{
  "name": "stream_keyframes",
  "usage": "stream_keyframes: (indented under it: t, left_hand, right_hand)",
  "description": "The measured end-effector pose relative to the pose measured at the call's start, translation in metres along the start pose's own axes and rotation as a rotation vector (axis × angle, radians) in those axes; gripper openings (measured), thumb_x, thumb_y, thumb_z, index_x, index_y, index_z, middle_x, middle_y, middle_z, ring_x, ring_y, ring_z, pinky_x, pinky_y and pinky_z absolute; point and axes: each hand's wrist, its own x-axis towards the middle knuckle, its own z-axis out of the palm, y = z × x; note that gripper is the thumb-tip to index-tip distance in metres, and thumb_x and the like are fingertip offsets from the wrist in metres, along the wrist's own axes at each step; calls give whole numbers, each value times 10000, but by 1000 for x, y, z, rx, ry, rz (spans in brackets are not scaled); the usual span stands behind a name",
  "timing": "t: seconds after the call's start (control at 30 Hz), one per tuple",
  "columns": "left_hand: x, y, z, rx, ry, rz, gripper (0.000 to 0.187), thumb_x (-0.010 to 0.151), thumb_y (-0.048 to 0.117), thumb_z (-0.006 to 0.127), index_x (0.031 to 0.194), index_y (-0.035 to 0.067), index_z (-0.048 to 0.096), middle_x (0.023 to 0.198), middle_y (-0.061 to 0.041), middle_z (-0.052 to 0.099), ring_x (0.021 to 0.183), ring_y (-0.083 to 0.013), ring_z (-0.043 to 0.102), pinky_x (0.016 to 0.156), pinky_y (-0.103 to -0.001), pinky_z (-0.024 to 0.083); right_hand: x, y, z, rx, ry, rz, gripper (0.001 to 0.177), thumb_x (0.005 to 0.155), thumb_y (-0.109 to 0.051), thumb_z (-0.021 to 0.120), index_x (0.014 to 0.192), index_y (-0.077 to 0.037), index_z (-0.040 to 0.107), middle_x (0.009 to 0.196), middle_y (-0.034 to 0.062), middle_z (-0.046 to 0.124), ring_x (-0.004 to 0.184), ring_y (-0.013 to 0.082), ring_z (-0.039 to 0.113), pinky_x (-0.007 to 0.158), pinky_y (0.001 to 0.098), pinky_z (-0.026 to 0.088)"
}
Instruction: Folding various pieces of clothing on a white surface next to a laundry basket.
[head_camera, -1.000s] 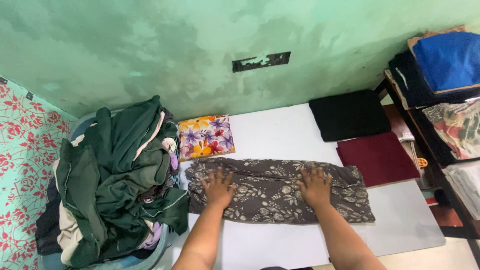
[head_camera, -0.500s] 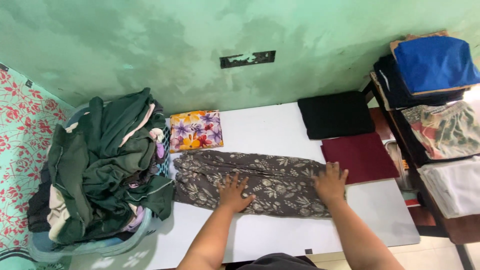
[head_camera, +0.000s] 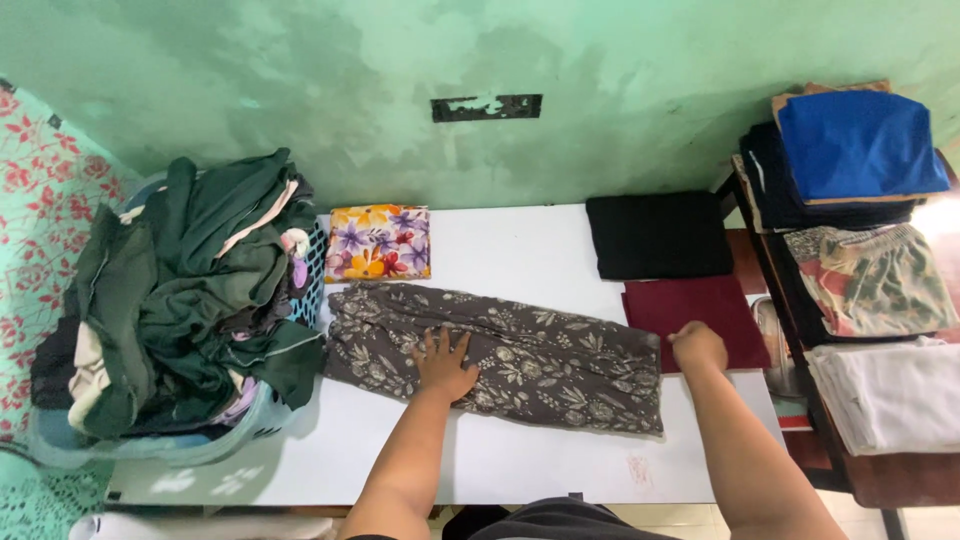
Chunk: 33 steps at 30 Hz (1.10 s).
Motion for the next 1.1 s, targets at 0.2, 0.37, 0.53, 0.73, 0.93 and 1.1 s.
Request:
stream_keyframes:
  t: [0.2, 0.37, 0.53, 0.73, 0.93, 1.1]
  left_hand:
    - [25, -8, 26, -88, 397, 88, 583, 1050, 322, 497, 1603, 254, 324, 1681, -107, 214, 1559, -382, 160, 1230, -675, 82]
    - [29, -19, 0, -16, 369, 146, 651, 967, 238, 585, 1569, 242, 335, 1574, -128, 365, 1459, -374, 291, 1185, -657, 112]
    - [48, -31, 4, 77, 367, 192, 380, 959, 159, 578, 1337, 192, 600, 1355, -134, 563, 1370, -349, 432, 1222, -644, 141]
    - [58, -27, -26, -33, 669, 280, 190, 916, 128, 595, 1012, 126, 759, 1100, -112, 688, 1158, -346, 591, 1077, -580, 356]
    - [87, -15, -12, -257, 498, 181, 180, 947, 174, 627, 1103, 113, 692, 1090, -155, 708, 1076, -364, 661, 939, -523, 487]
    - [54, -8, 0, -427, 379, 169, 326, 917, 214, 697, 1199, 96, 585, 1186, -161, 678, 1134, -369, 633, 953, -523, 477]
  right_hand:
    - [-66, -58, 23, -18, 184, -599, 201, 932, -311, 691, 1029, -153, 770, 1101, 100, 759, 1060, 326, 713, 951, 431, 560]
    - [-118, -102, 47, -81, -187, -686, 588, 845, -250, 710, 1406, -130, 578, 1359, 178, 581, 1188, 390, 587, 972, 465, 491]
    - [-105, -107, 49, -294, -250, -536, 455, 920, -291, 650, 1348, -140, 624, 1352, 146, 612, 1215, 350, 615, 1019, 447, 506]
    - [-91, -113, 43, -225, -139, -465, 391, 910, -234, 619, 1286, -138, 664, 1353, 135, 618, 1206, 352, 621, 1010, 449, 517]
    - [-95, -119, 62, -249, -62, -386, 455, 959, -265, 591, 1385, -105, 568, 1466, 181, 502, 1252, 377, 587, 1045, 476, 494]
    - [-154, -168, 52, -353, -3, -301, 576, 966, -294, 555, 1504, -126, 434, 1569, 176, 350, 1328, 364, 478, 1025, 521, 469]
